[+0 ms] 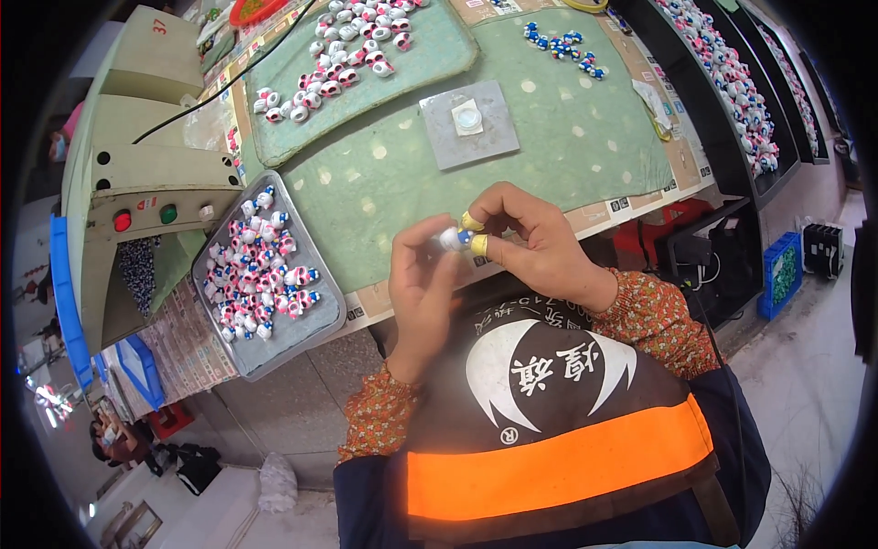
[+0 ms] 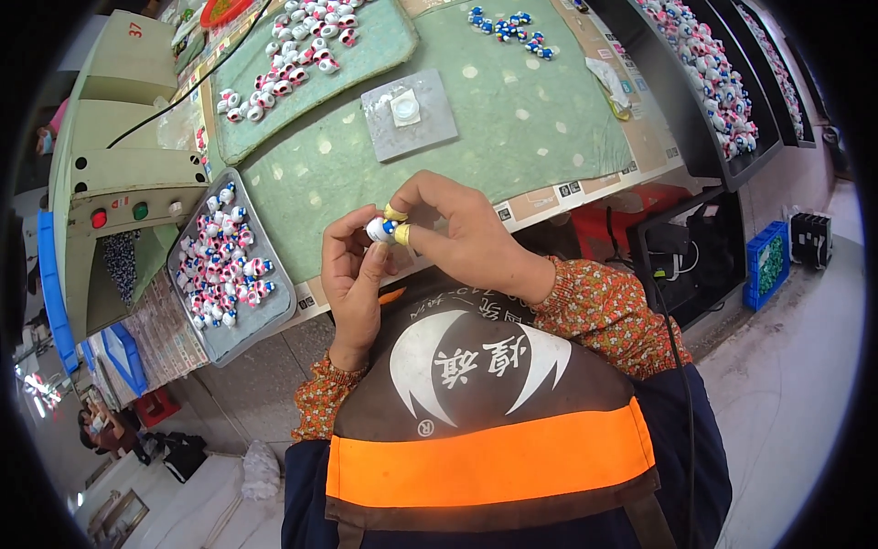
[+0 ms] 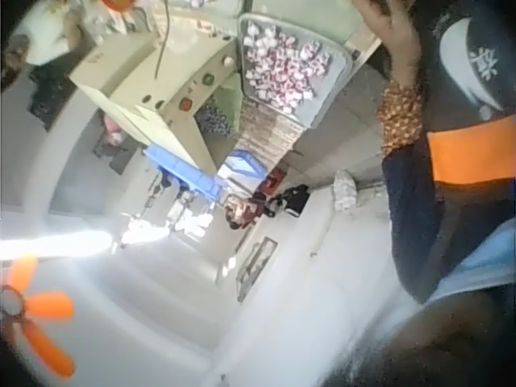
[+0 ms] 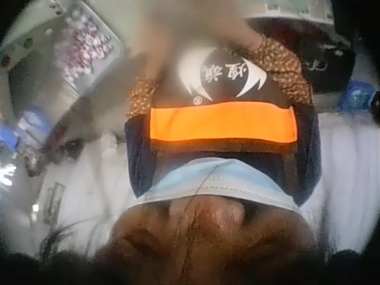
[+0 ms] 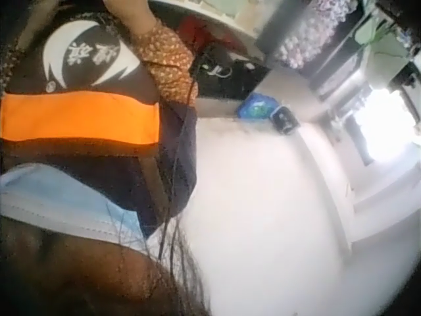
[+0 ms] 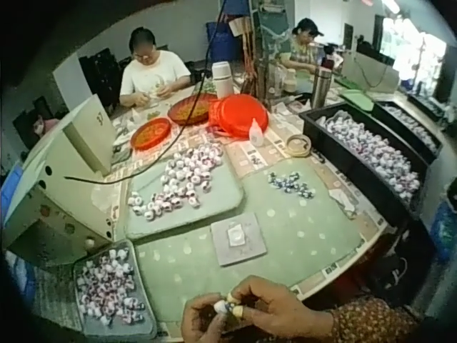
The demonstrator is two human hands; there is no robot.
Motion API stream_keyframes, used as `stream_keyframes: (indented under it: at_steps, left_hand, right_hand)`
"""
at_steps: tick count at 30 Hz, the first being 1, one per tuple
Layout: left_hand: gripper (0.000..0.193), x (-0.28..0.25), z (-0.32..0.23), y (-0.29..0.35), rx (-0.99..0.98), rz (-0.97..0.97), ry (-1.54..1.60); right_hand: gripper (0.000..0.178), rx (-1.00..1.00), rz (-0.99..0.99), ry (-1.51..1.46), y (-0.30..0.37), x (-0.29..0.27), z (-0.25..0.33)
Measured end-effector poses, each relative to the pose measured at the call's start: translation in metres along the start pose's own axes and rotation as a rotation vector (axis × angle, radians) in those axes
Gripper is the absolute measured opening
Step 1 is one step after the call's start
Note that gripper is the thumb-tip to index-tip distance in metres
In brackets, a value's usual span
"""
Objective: The person assembles small toy figurines by gluing blue toy parts onto pink and white toy figures with a glue bottle.
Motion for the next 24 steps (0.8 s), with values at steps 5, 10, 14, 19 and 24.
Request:
stream_keyframes:
  at_steps: [5,10,14,19,24]
  left_hand:
    - [0.035,0.002,0.006,0.012,0.017,0.002,0.014]
    - [0.034,0.006,0.006,0.025,0.052,-0.010,0.008]
    - [0.033,0.005,0.007,0.030,0.050,0.002,0.027]
    - [0.031,-0.003,0.008,0.039,0.036,-0.035,0.037]
    - [0.030,-0.033,-0.002,0.048,0.120,-0.162,-0.016]
  right_hand:
    - [0.016,-0.207,-0.017,0.203,0.016,0.001,0.012]
    - [0.018,-0.269,-0.018,0.215,0.028,0.006,0.016]
    - [0.019,-0.287,-0.009,0.242,0.034,0.008,0.019]
    - [0.018,-0.255,0.051,0.225,0.035,0.012,0.018]
    - [0.017,-0.315,-0.041,0.342,0.027,-0.009,0.010]
Point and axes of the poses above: each hand's wrist, its own y-axis away from the middle knuckle, its own x-axis out of the palm, z = x × y, the point moved 4 cm from there along -y, towards the middle knuckle, and after that the axes turned 6 degrees about -x, right-handed, at the moved point
